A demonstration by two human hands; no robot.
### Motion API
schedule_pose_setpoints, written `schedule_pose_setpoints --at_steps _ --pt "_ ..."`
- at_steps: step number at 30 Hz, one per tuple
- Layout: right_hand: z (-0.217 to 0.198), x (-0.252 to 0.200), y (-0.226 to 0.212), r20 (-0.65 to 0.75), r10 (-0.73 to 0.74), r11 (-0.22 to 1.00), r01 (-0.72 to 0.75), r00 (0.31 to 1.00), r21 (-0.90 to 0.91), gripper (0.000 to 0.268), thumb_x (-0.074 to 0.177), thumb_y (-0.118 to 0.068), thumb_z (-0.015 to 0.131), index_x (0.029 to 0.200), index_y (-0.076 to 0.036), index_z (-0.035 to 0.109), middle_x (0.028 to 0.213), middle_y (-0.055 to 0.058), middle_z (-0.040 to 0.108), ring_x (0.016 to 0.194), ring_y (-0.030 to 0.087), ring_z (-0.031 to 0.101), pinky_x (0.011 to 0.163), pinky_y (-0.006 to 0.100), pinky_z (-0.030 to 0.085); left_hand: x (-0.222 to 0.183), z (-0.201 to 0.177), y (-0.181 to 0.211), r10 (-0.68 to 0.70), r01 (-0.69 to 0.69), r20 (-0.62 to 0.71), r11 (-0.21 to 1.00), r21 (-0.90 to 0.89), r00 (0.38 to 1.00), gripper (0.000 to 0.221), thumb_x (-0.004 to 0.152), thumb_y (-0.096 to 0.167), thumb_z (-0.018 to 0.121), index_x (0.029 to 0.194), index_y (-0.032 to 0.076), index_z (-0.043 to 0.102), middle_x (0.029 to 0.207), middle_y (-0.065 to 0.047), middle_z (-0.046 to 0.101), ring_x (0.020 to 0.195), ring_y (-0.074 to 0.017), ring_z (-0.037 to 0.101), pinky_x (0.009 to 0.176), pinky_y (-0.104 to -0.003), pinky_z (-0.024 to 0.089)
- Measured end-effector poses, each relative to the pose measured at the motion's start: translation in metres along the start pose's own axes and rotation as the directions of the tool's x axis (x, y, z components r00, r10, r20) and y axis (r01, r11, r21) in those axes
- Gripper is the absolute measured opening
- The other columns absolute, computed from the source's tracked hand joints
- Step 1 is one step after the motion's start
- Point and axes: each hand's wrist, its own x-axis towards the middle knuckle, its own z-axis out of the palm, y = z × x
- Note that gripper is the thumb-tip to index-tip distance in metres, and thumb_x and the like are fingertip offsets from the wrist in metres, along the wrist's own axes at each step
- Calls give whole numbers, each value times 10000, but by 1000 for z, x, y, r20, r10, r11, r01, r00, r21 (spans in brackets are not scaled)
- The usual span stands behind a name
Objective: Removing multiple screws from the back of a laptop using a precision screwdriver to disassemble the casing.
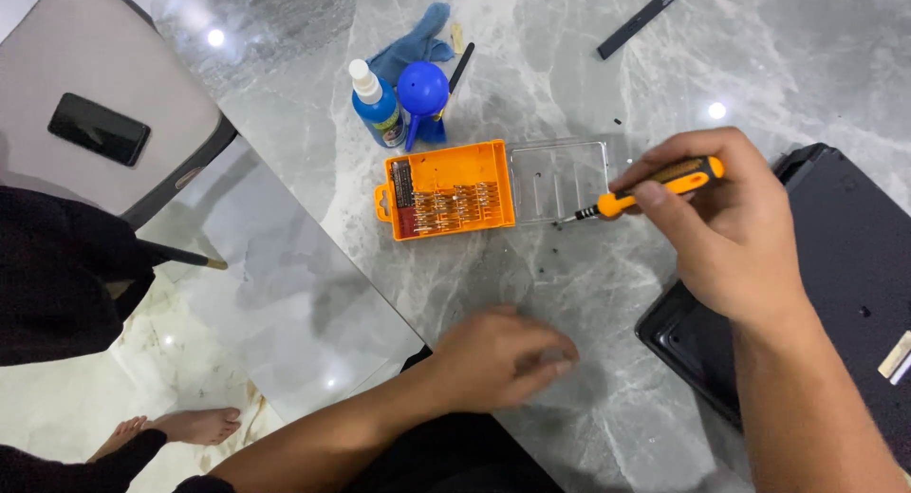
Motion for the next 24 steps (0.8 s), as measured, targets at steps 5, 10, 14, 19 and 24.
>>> schedule_pose_setpoints --at_steps 5,10,14,19,24 --pt "-3 -31 9 -139 94 930 -37 986 366 198 930 -89 558 1098 -40 466 964 178 616 921 263 665 793 349 605 23 -13 7 -427 262 -164 770 -582 889 140 919 164 584 1020 106 662 768 15 630 624 -74 555 610 -228 471" --pt "-5 -65 0 -231 170 844 -20 958 536 206 924 -148 579 1078 -57 477 945 210 619 840 282 639 740 356 573 40 -20 30 -388 141 -139 611 -779 911 214 969 137 521 1124 32 624 914 -107 702 804 -229 729 662 -243 483" --pt "-9 -92 0 -288 130 839 50 949 543 201 928 -138 581 1077 -47 481 927 210 617 843 290 639 702 373 592 43 -3 38 -308 105 -86 554 -826 947 224 973 162 521 1092 0 619 926 -165 709 838 -283 732 658 -267 536" --pt "-12 -124 4 -352 108 866 86 930 493 189 940 -111 551 1088 -33 464 943 217 622 818 302 645 734 365 586 43 19 46 -396 215 2 495 -842 918 126 918 105 598 980 1 633 859 -187 720 784 -295 739 619 -269 561" --pt "-6 -160 4 -519 13 988 70 855 140 214 933 -125 542 1086 -19 436 990 220 634 952 280 661 866 356 559 37 41 54 -428 209 -20 483 -850 903 141 912 121 607 985 4 637 847 -172 714 781 -277 735 636 -272 570"
